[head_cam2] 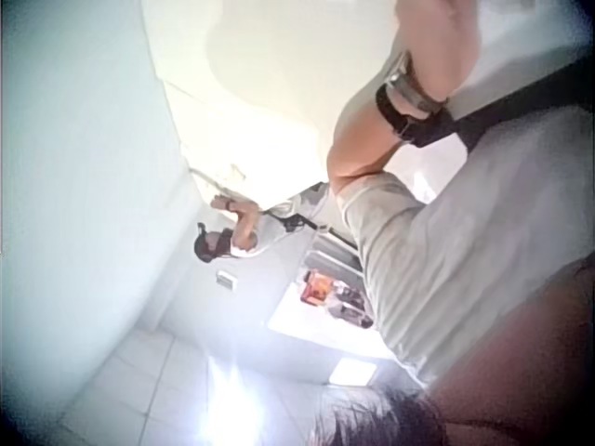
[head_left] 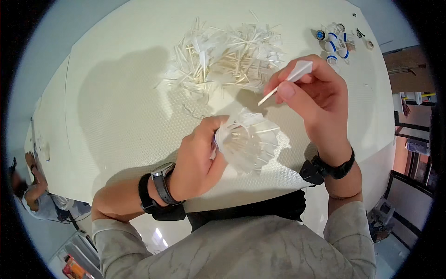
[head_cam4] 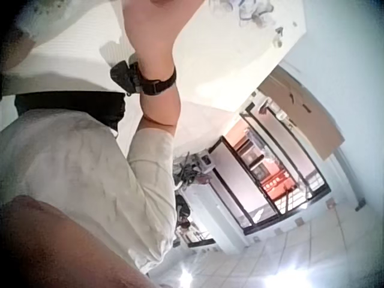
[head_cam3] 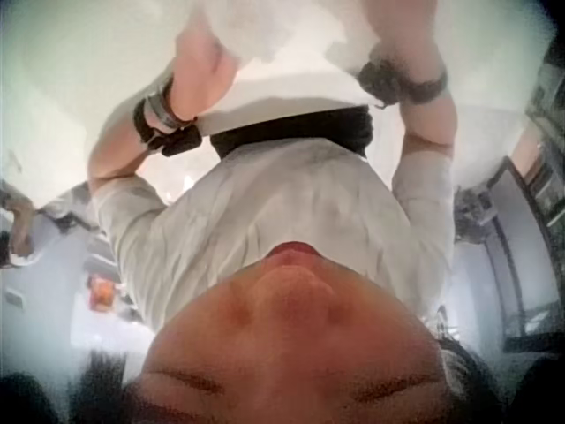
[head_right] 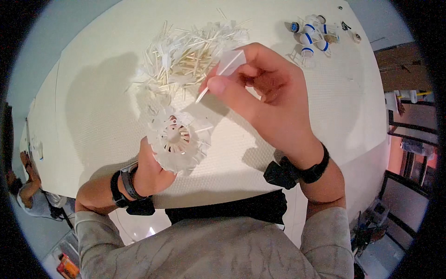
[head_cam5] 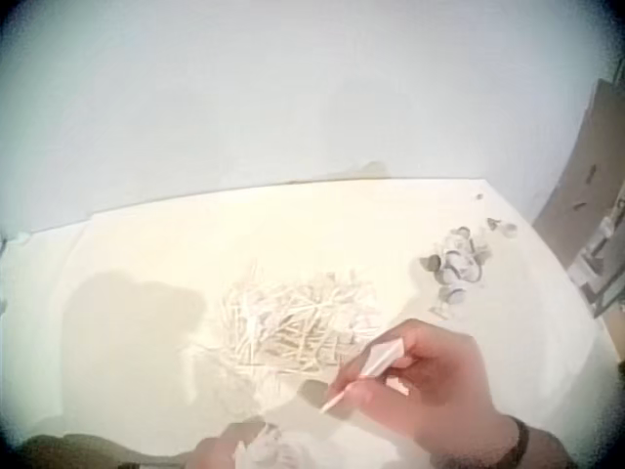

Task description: The person picks up feathers one at a time from a pile and inserts them into the rim of a shuttlecock base by hand.

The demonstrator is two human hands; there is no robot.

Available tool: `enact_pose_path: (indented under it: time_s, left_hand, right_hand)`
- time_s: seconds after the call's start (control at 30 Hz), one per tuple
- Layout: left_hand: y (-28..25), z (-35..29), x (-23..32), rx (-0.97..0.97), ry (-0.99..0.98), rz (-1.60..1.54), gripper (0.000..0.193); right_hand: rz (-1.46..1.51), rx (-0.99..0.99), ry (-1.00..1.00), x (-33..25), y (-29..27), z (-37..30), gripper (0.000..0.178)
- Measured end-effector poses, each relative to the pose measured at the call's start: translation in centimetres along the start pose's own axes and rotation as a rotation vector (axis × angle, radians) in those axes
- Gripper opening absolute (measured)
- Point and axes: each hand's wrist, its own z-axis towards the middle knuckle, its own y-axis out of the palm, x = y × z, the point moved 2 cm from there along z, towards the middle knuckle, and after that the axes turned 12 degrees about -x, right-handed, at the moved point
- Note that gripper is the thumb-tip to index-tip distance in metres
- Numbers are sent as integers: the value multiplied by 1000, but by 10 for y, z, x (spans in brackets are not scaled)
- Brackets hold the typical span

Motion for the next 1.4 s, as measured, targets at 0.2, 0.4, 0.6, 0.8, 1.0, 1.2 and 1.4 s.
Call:
enact_pose_path:
  time_s: [0.2,0.4,0.6,0.8,1.0,1.2,1.4]
  left_hand:
    - [1,-2,-5,-41,6,-8,38]
    - [0,-3,-5,-84,-11,39,45]
    - [-1,-1,-5,-116,10,66,50]
    - [0,1,-4,-130,25,52,50]
    - [0,1,-3,-117,41,72,49]
    - [1,0,-4,-87,45,83,47]
    - [0,5,0,-109,82,126,49]
  right_hand:
    - [-35,-35,6,-3,5,-4,10]
    - [-80,-111,80,-8,5,-8,9]
    - [-155,-118,122,-10,6,-9,10]
    - [-336,-136,-126,-10,1,-6,7]
    - [-429,-184,-113,-20,1,-7,14]
    - [-429,-193,-84,-23,2,-6,13]
    - [-479,-230,-76,-26,3,-5,14]
